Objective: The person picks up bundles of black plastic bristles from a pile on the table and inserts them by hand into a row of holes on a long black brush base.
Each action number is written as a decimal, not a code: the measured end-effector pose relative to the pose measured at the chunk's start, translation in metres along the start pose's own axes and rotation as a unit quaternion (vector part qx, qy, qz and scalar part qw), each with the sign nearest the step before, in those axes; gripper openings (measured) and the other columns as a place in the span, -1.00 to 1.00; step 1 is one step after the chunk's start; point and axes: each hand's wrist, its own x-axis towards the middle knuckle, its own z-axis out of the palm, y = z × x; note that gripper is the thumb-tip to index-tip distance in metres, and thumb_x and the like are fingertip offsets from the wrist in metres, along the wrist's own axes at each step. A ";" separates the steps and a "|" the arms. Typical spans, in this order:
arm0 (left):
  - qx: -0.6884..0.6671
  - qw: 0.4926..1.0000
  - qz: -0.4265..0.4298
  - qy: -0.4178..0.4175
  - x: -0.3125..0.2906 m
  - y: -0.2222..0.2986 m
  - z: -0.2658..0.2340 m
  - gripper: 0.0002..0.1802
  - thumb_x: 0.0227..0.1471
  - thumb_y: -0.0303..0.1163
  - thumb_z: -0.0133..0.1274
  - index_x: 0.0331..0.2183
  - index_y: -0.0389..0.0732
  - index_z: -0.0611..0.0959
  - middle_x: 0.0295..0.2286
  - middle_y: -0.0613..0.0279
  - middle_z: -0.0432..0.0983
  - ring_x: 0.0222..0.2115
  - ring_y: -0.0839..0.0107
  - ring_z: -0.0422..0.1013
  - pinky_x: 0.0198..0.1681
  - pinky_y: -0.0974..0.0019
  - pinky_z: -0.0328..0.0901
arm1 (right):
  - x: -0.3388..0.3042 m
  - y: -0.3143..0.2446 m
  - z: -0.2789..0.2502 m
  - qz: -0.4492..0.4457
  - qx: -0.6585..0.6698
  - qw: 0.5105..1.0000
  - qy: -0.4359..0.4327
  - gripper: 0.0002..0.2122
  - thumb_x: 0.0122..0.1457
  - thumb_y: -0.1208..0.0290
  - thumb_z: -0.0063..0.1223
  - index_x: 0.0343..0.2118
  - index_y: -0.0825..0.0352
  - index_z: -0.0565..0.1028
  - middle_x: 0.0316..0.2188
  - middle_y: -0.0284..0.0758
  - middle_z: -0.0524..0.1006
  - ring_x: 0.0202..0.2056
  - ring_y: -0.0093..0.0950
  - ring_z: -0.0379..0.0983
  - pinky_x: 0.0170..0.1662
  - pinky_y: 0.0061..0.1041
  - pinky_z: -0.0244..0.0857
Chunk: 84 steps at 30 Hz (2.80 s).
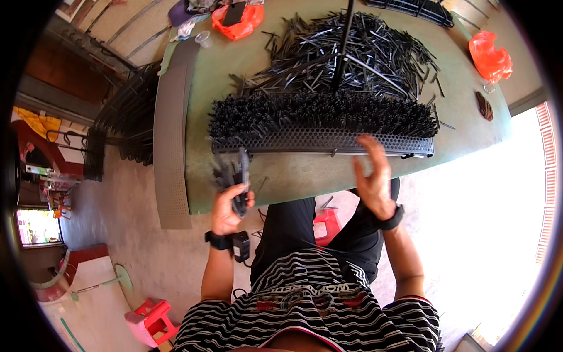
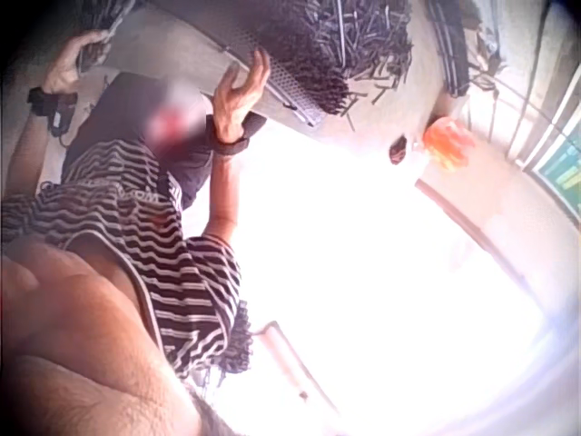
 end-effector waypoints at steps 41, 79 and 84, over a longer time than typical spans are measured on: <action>-0.045 0.999 -0.018 -0.003 0.024 -0.031 0.016 -0.87 -0.21 -0.66 0.05 -0.45 -0.41 0.54 -0.54 0.09 0.48 -0.60 0.26 0.45 -0.62 0.32 0.35 | 0.083 -0.047 0.123 -0.138 -0.099 0.985 -0.027 -0.90 0.01 0.58 0.04 -0.38 0.38 0.43 -0.56 -0.26 0.45 -0.58 -0.39 0.46 -0.54 -0.54 0.29; -0.030 0.997 -0.028 -0.059 0.039 -0.044 0.027 -0.78 -0.21 -0.63 0.10 -0.36 -0.39 0.55 -0.53 0.12 0.49 -0.60 0.24 0.47 -0.56 0.31 0.40 | 0.086 -0.038 0.112 -0.149 -0.102 0.984 -0.013 -0.81 -0.02 0.60 0.04 -0.29 0.39 0.43 -0.52 -0.24 0.46 -0.53 -0.37 0.46 -0.52 -0.54 0.31; -0.038 0.997 -0.040 -0.061 0.039 -0.042 0.029 -0.76 -0.18 -0.62 0.08 -0.33 -0.38 0.54 -0.50 0.13 0.49 -0.58 0.24 0.47 -0.55 0.30 0.39 | 0.070 -0.054 0.093 -0.236 -0.181 0.950 -0.098 -0.75 -0.09 0.62 -0.04 -0.27 0.37 0.42 -0.44 -0.24 0.41 -0.45 -0.28 0.39 -0.47 -0.41 0.31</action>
